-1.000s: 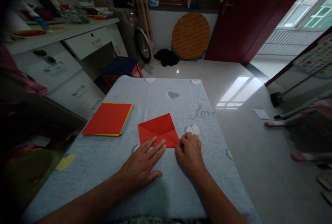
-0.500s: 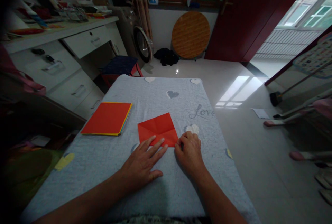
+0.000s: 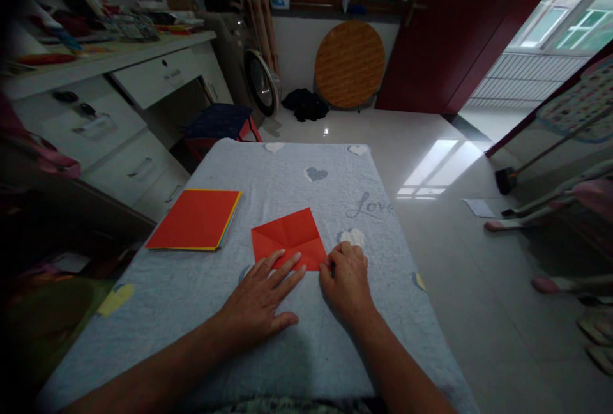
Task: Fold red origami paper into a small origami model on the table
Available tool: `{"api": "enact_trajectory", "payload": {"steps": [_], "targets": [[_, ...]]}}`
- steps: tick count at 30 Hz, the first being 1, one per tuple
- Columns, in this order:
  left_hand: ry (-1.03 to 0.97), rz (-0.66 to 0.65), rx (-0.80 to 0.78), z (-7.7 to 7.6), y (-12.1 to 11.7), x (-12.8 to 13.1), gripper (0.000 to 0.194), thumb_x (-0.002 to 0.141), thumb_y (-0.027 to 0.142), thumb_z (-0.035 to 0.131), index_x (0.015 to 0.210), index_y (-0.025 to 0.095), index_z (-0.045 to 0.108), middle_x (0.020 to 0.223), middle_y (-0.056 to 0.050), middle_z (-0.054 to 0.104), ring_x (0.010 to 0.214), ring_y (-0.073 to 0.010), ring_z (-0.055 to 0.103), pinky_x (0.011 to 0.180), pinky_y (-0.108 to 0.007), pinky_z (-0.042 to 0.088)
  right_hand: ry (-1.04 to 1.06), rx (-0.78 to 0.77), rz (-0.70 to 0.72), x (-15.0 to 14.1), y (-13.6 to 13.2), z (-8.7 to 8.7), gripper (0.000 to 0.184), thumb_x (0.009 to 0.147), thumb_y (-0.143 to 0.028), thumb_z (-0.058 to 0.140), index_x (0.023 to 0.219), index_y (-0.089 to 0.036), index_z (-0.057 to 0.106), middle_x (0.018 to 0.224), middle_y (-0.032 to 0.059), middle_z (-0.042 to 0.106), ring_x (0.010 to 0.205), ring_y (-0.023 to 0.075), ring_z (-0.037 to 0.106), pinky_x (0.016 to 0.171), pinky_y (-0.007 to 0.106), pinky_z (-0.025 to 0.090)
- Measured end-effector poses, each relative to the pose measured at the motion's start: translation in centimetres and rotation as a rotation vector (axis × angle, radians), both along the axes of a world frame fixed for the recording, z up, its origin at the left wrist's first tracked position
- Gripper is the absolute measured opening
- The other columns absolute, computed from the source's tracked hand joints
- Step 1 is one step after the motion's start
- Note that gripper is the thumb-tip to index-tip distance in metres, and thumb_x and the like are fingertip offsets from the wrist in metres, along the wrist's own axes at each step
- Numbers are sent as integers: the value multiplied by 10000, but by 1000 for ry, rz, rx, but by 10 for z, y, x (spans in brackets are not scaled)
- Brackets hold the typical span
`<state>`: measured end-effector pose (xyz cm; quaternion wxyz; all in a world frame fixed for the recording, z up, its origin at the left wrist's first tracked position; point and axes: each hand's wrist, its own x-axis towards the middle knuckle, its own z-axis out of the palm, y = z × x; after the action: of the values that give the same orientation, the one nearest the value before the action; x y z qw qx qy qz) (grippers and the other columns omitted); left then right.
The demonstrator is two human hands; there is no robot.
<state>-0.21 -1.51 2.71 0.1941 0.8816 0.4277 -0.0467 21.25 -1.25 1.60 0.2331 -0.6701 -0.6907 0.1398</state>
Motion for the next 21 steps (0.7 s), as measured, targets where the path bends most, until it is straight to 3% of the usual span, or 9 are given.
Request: {"api": "enact_trajectory", "payload": {"steps": [21], "targets": [[-1,-13,62,-6,0,-4,801,872,594,582,1554,331,254,1646,-4,221,1488,-337,229,1178,-555,245,-16,24,2,1,-1,-4,123,808,-149,617,694,-196,610,866,57,596,866,232,499,804,370,374]]}}
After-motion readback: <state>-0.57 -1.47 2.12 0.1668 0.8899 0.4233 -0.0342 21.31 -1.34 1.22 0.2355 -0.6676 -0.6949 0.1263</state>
